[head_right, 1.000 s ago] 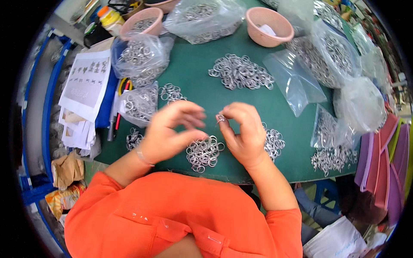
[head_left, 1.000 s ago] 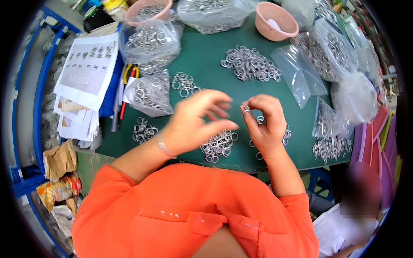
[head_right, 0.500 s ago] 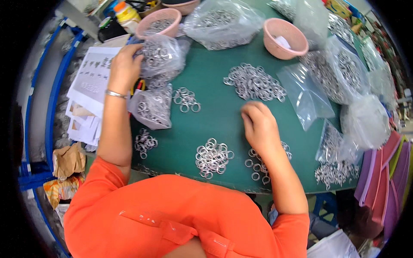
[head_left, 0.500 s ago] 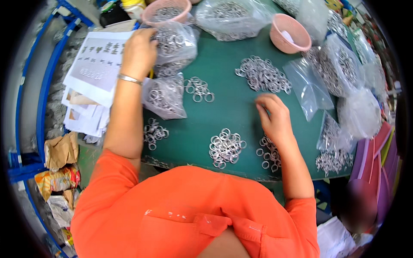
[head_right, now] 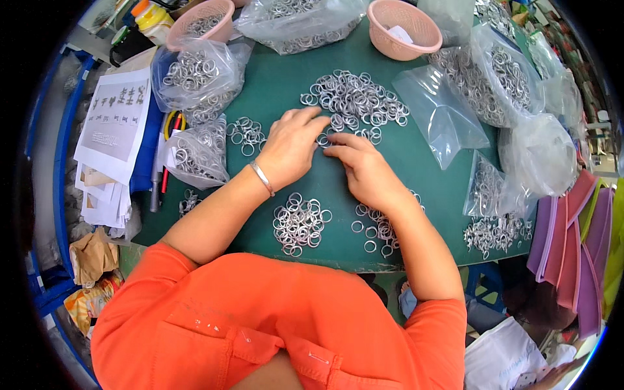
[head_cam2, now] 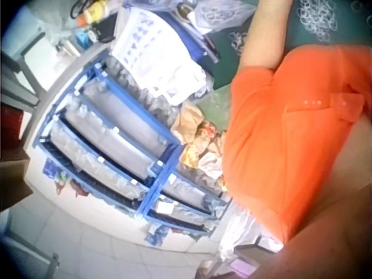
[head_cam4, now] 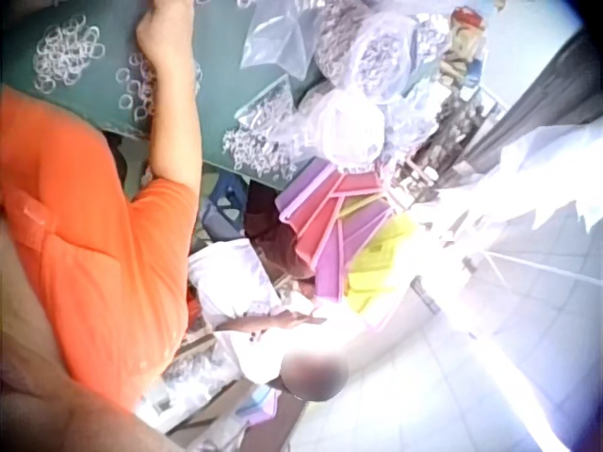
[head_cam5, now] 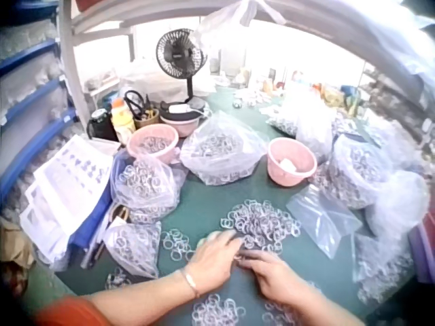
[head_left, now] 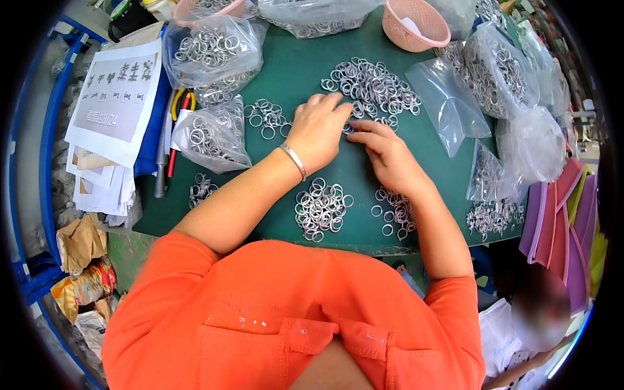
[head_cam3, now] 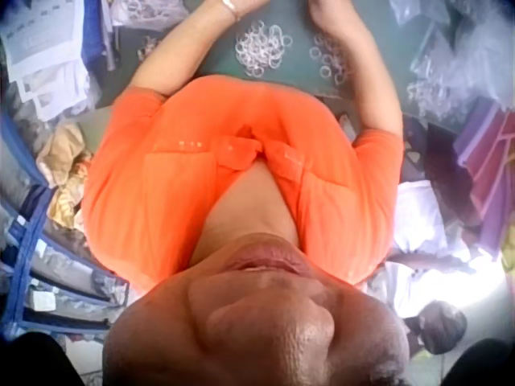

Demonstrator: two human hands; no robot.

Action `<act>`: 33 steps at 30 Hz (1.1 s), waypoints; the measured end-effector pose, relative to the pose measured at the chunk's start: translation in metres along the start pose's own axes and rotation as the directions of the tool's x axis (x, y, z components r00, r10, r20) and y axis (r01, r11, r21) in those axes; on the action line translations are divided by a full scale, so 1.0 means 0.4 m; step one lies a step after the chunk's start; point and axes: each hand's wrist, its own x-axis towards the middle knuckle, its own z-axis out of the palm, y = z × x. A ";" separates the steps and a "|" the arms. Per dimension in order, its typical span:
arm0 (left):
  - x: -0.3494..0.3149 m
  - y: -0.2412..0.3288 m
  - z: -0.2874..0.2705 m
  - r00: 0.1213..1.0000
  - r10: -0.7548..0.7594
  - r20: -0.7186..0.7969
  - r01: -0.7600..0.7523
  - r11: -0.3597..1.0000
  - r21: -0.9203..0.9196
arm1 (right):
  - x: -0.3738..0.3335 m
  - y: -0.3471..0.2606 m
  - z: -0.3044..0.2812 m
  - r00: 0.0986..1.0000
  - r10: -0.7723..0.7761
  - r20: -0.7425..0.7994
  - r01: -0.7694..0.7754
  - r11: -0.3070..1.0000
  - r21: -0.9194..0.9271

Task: The person is grouping metal rings by hand on a green workstation, picking them from a central pile and arranging them into smaller clusters on the table surface.

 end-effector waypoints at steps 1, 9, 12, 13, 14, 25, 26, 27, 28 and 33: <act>-0.004 0.003 0.007 0.998 0.020 0.056 -0.021 1.000 0.012 | -0.012 0.000 -0.010 0.999 0.028 0.035 -0.032 0.993 0.115; -0.051 0.001 0.020 0.992 0.124 0.005 -0.120 0.966 -0.228 | -0.026 0.033 -0.027 0.985 0.017 -0.173 -0.029 0.998 -0.064; -0.057 -0.003 0.011 0.997 0.072 -0.009 -0.072 0.960 -0.272 | -0.027 0.053 -0.048 0.929 0.157 -0.334 -0.173 0.985 -0.018; -0.055 0.002 0.009 0.996 0.082 -0.023 -0.085 0.962 -0.260 | -0.030 0.056 -0.054 0.905 0.251 -0.344 -0.266 0.964 0.006; -0.054 0.007 0.007 0.995 0.092 -0.036 -0.098 0.964 -0.247 | -0.033 0.065 -0.046 0.912 0.261 -0.317 -0.272 0.962 0.012; -0.015 0.039 0.031 0.981 0.155 -0.117 -0.173 0.970 -0.172 | -0.052 0.032 -0.019 0.814 0.568 -0.118 -0.532 0.812 0.240; -0.008 0.042 0.040 0.981 0.148 -0.122 -0.167 0.973 -0.161 | -0.055 0.023 -0.022 0.785 0.616 -0.057 -0.528 0.715 0.457; 0.000 0.045 0.049 0.981 0.145 -0.131 -0.164 0.975 -0.152 | -0.059 0.012 -0.027 0.759 0.651 -0.019 -0.528 0.633 0.567; 0.004 0.046 0.059 0.986 0.130 -0.107 -0.142 0.983 -0.115 | -0.064 0.001 -0.032 0.733 0.679 0.023 -0.519 0.538 0.665; 0.018 0.055 0.069 0.995 0.080 -0.057 -0.084 0.994 -0.065 | -0.102 -0.009 -0.046 0.712 0.675 0.191 -0.455 0.237 0.859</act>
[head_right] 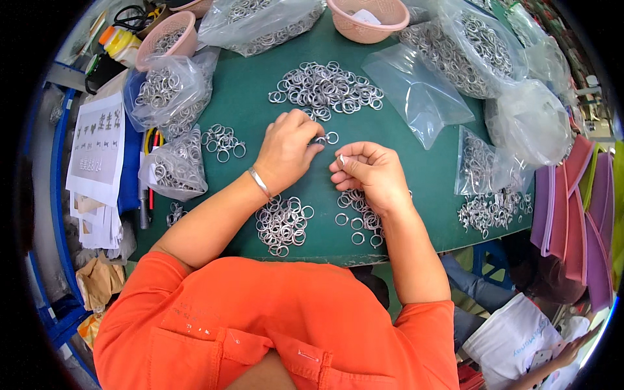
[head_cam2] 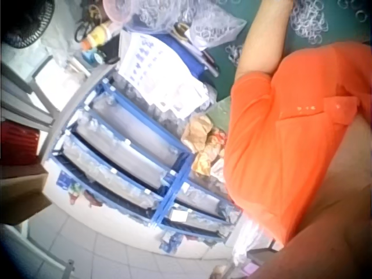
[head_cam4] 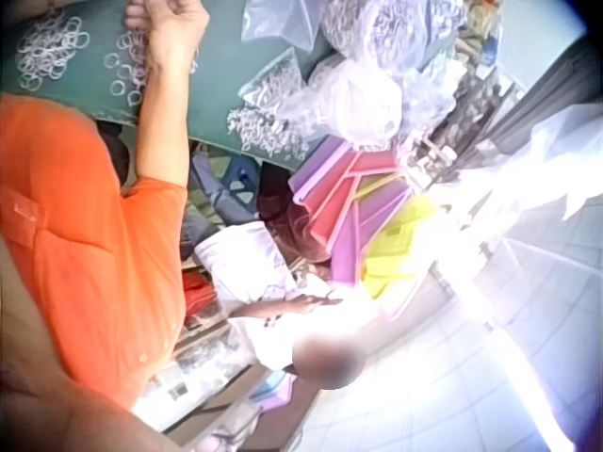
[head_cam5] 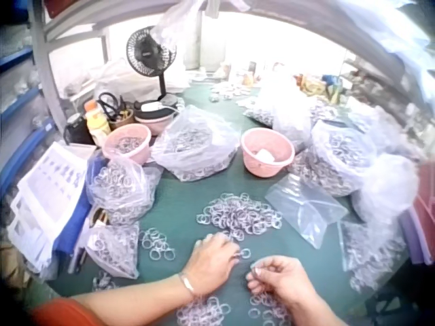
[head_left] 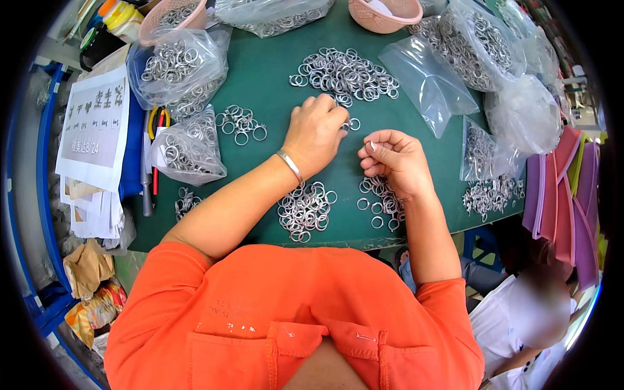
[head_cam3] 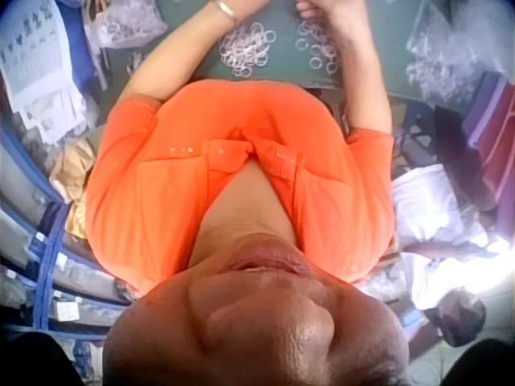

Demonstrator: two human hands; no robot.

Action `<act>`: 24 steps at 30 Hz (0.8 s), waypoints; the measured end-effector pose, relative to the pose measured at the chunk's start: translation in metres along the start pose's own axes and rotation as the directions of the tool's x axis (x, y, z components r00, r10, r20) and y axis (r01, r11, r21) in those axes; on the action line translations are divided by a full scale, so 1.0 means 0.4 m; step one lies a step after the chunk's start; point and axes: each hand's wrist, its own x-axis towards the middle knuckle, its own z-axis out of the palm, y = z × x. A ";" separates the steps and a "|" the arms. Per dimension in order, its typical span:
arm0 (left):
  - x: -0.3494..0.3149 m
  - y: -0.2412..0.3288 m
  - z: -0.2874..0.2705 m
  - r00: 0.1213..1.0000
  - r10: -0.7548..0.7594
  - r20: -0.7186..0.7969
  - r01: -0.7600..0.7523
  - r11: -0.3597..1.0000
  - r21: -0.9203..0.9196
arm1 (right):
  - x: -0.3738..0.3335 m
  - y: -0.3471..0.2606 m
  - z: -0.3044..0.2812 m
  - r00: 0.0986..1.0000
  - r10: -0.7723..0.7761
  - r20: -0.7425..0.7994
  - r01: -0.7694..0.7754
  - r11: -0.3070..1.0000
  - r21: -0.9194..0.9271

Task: The person is grouping metal rings by hand on a green workstation, picking them from a central pile and arranging them into smaller clusters on the table surface.

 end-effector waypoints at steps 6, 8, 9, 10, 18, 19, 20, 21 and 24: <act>-0.006 -0.007 -0.018 0.993 0.021 -0.114 -0.045 0.975 -0.217 | -0.023 -0.004 -0.006 1.000 -0.005 0.027 0.004 0.999 0.041; -0.019 0.022 -0.035 0.994 -0.098 -0.055 0.070 0.921 -0.382 | -0.031 -0.005 -0.004 1.000 -0.013 0.024 0.012 0.999 0.043; -0.027 0.035 -0.045 0.990 -0.137 -0.011 0.119 0.896 -0.428 | -0.035 -0.006 -0.002 1.000 -0.016 0.020 0.015 0.999 0.041; -0.035 0.046 -0.055 0.984 -0.174 0.035 0.170 0.866 -0.470 | -0.039 -0.003 0.000 1.000 -0.019 0.018 0.019 0.999 0.039; -0.074 0.081 -0.071 0.992 -0.119 -0.027 0.089 0.854 -0.512 | -0.070 0.063 0.052 0.970 -0.240 -0.022 0.238 0.969 -0.069; -0.079 0.080 -0.073 0.995 -0.098 -0.017 0.075 0.853 -0.516 | -0.071 0.071 0.056 0.964 -0.264 -0.025 0.262 0.964 -0.054; -0.084 0.082 -0.075 0.995 -0.094 -0.016 0.071 0.848 -0.526 | -0.073 0.077 0.060 0.958 -0.287 -0.029 0.286 0.958 -0.039; -0.087 0.085 -0.076 0.996 -0.090 -0.015 0.067 0.840 -0.538 | -0.075 0.080 0.061 0.952 -0.304 -0.038 0.303 0.953 -0.028; -0.086 0.086 -0.087 0.996 -0.085 -0.014 0.062 0.825 -0.562 | -0.082 0.083 0.058 0.951 -0.305 -0.051 0.307 0.951 0.047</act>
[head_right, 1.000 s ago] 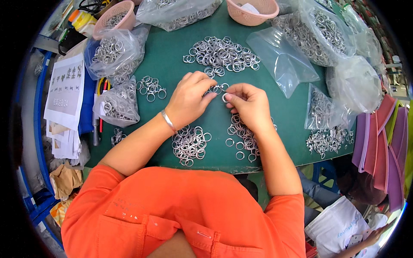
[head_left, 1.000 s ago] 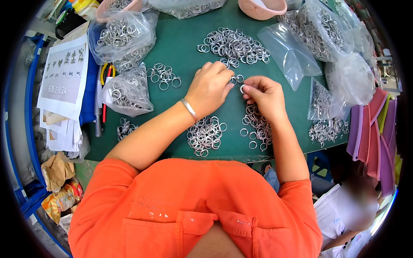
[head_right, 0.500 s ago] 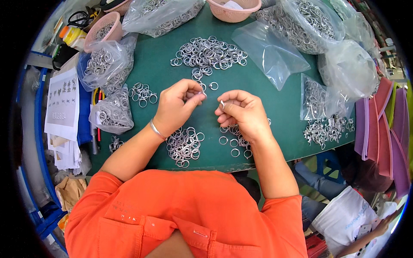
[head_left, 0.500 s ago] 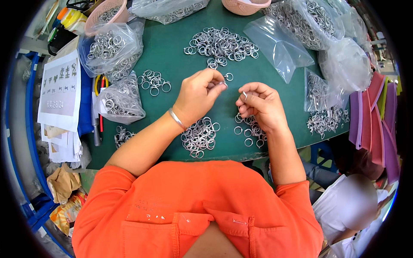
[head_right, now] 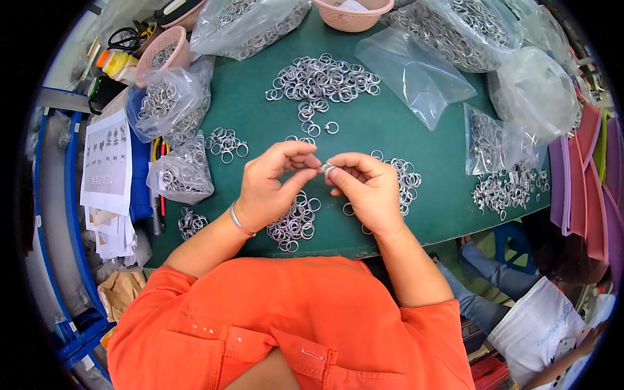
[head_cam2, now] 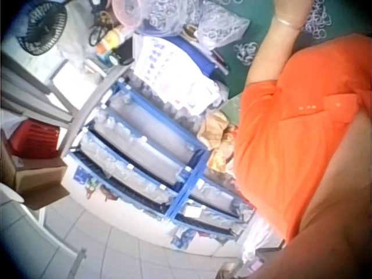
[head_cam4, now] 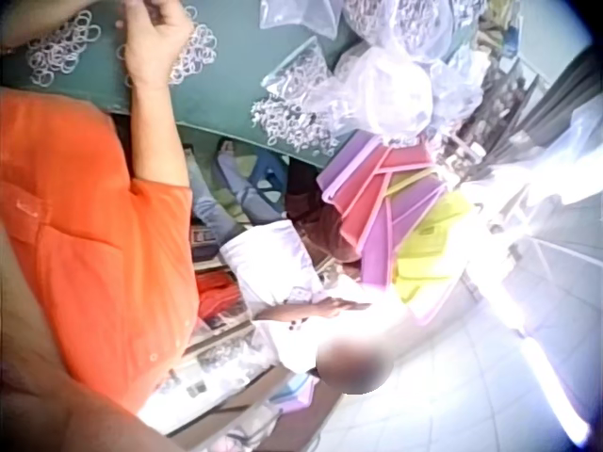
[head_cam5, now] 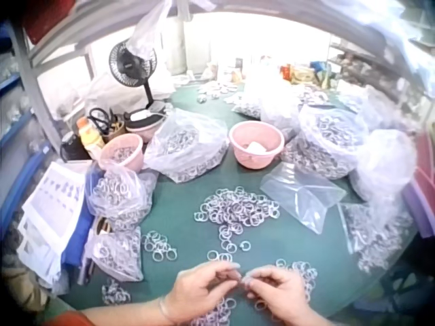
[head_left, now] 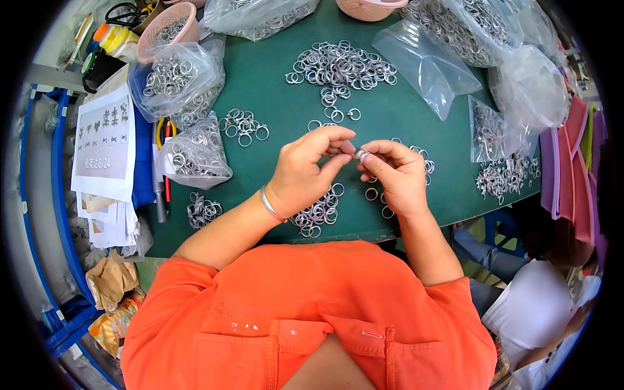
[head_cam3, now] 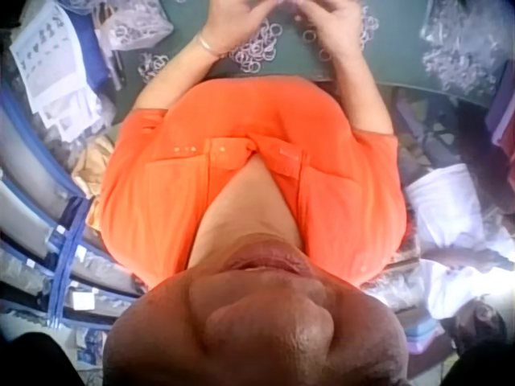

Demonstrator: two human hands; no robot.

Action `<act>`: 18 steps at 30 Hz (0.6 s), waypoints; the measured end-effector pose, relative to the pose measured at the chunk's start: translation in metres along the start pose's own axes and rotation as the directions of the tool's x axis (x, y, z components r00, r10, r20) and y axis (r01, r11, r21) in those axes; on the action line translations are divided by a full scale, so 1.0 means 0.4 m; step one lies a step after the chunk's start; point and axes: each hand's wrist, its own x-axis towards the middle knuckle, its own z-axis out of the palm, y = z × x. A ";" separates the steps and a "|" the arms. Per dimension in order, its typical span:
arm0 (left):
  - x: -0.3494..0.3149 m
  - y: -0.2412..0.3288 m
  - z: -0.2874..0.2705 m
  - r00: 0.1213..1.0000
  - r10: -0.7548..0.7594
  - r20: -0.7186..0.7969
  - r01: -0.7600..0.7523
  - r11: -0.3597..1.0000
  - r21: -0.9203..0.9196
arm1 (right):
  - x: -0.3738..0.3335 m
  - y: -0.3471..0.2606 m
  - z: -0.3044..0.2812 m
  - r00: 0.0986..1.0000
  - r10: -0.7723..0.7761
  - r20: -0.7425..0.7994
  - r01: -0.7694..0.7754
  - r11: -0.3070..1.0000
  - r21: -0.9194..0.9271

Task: The person is grouping metal rings by hand on a green workstation, picking them from a central pile and arranging them into smaller clusters on the table surface.

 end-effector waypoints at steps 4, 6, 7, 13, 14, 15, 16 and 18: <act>0.019 -0.018 -0.037 0.999 0.008 -0.036 -0.002 0.986 0.167 | -0.007 -0.016 -0.034 0.989 0.144 0.042 -0.150 0.970 0.191; 0.028 -0.028 -0.042 0.998 0.036 -0.047 -0.024 0.974 0.227 | -0.011 -0.025 -0.048 0.980 0.191 0.060 -0.200 0.953 0.227; 0.033 -0.034 -0.044 0.998 0.057 -0.034 -0.046 0.964 0.260 | -0.014 -0.029 -0.053 0.977 0.202 0.061 -0.211 0.953 0.219; 0.056 -0.073 -0.062 0.993 0.115 -0.015 -0.097 0.894 0.436 | -0.021 -0.121 -0.118 0.985 -0.147 0.095 0.162 0.566 -0.808; 0.064 -0.078 -0.061 0.990 0.140 0.001 -0.123 0.873 0.471 | -0.018 -0.129 -0.130 0.969 -0.171 0.176 0.233 0.412 -0.881; 0.073 -0.084 -0.056 0.986 0.165 0.018 -0.151 0.852 0.501 | -0.014 -0.144 -0.126 0.978 -0.131 0.162 0.203 0.432 -0.879; 0.082 -0.093 -0.047 0.984 0.179 0.027 -0.167 0.841 0.515 | -0.002 -0.143 -0.117 0.964 -0.183 0.191 0.249 0.384 -0.889; 0.097 -0.114 -0.019 0.978 0.204 0.045 -0.195 0.818 0.541 | 0.044 -0.124 -0.080 0.926 -0.280 0.252 0.331 0.283 -0.900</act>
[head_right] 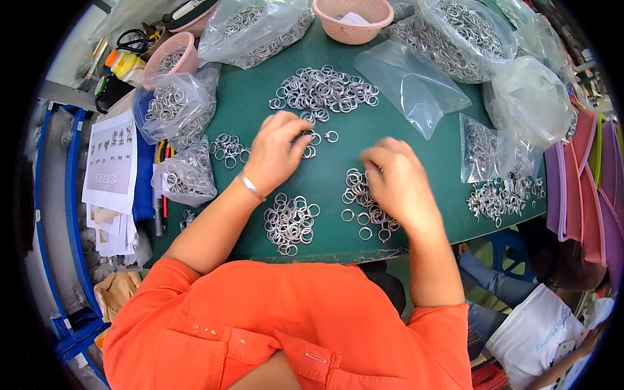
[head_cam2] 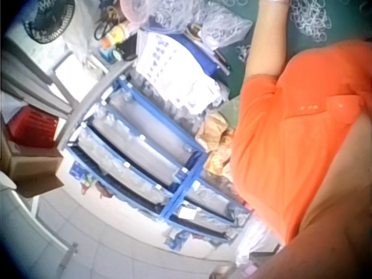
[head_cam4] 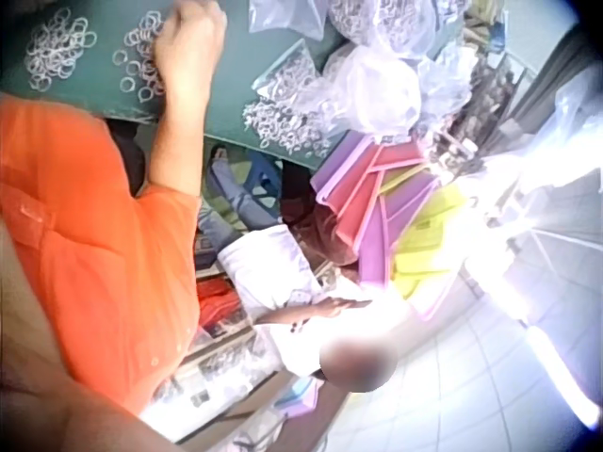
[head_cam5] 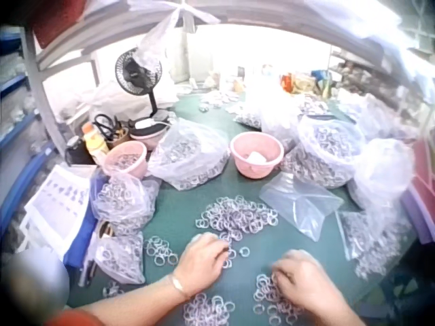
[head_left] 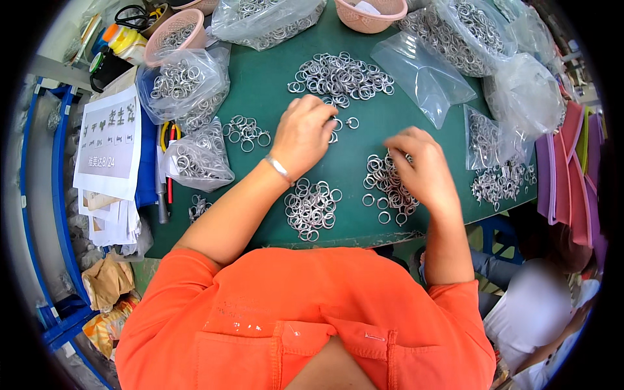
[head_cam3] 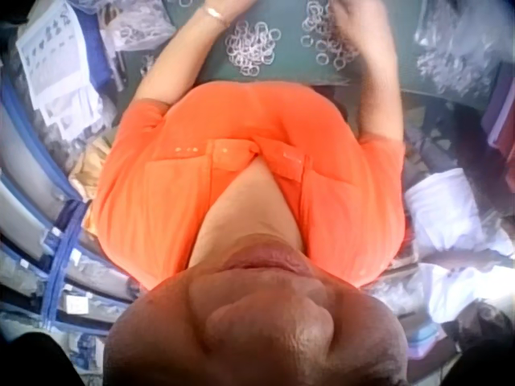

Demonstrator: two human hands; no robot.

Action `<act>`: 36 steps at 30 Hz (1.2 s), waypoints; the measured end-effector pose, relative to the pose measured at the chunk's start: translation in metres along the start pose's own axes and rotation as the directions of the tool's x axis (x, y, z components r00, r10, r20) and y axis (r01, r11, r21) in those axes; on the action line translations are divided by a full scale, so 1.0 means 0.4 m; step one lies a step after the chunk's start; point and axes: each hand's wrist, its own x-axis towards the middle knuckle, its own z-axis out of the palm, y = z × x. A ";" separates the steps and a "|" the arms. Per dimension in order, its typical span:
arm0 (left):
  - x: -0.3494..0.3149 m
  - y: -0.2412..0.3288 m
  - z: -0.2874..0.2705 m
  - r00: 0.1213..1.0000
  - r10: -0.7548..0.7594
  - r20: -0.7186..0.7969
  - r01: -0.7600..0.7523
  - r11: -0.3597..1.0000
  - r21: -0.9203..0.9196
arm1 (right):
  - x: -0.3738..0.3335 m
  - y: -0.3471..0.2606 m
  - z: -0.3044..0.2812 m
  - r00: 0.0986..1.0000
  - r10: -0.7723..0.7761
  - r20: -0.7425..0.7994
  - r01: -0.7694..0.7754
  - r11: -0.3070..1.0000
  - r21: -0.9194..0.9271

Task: The person is grouping metal rings by hand on a green workstation, picking them from a central pile and arranging them into smaller clusters on the table surface.

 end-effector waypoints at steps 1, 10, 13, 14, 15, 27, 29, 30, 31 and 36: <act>0.003 0.003 0.018 0.998 -0.040 0.044 0.039 0.999 0.027 | 0.032 -0.011 0.025 0.999 -0.040 -0.033 0.040 0.999 0.003; -0.009 -0.002 -0.001 0.970 -0.235 0.067 0.244 0.948 -0.206 | 0.125 0.015 0.126 0.963 0.213 0.167 -0.262 0.891 0.372; -0.015 0.018 -0.025 0.898 -0.406 0.172 0.433 0.739 -0.516 | 0.106 0.003 0.099 0.921 0.258 0.291 -0.389 0.601 0.698; -0.017 0.026 -0.030 0.855 -0.455 0.249 0.503 0.608 -0.615 | 0.098 -0.001 0.093 0.917 0.254 0.307 -0.397 0.513 0.761; -0.017 0.037 -0.041 0.809 -0.489 0.326 0.557 0.462 -0.690 | 0.093 -0.008 0.087 0.906 0.265 0.330 -0.422 0.494 0.760; -0.060 0.048 -0.071 0.917 -0.388 0.090 0.347 0.666 -0.660 | -0.014 -0.100 0.115 0.901 0.101 0.423 -0.392 0.608 0.690; -0.064 0.050 -0.076 0.939 -0.341 0.038 0.292 0.737 -0.609 | -0.033 -0.111 0.134 0.927 0.036 0.374 -0.289 0.704 0.648; -0.066 0.051 -0.080 0.949 -0.315 0.011 0.263 0.771 -0.580 | -0.032 -0.112 0.134 0.939 0.043 0.341 -0.277 0.682 0.677; -0.069 0.052 -0.084 0.954 -0.299 -0.012 0.238 0.784 -0.573 | -0.028 -0.112 0.134 0.950 0.049 0.309 -0.264 0.659 0.705; -0.080 0.055 -0.121 0.968 -0.203 -0.146 0.123 0.895 -0.428 | 0.042 -0.129 0.129 0.963 0.170 0.209 -0.268 0.513 0.816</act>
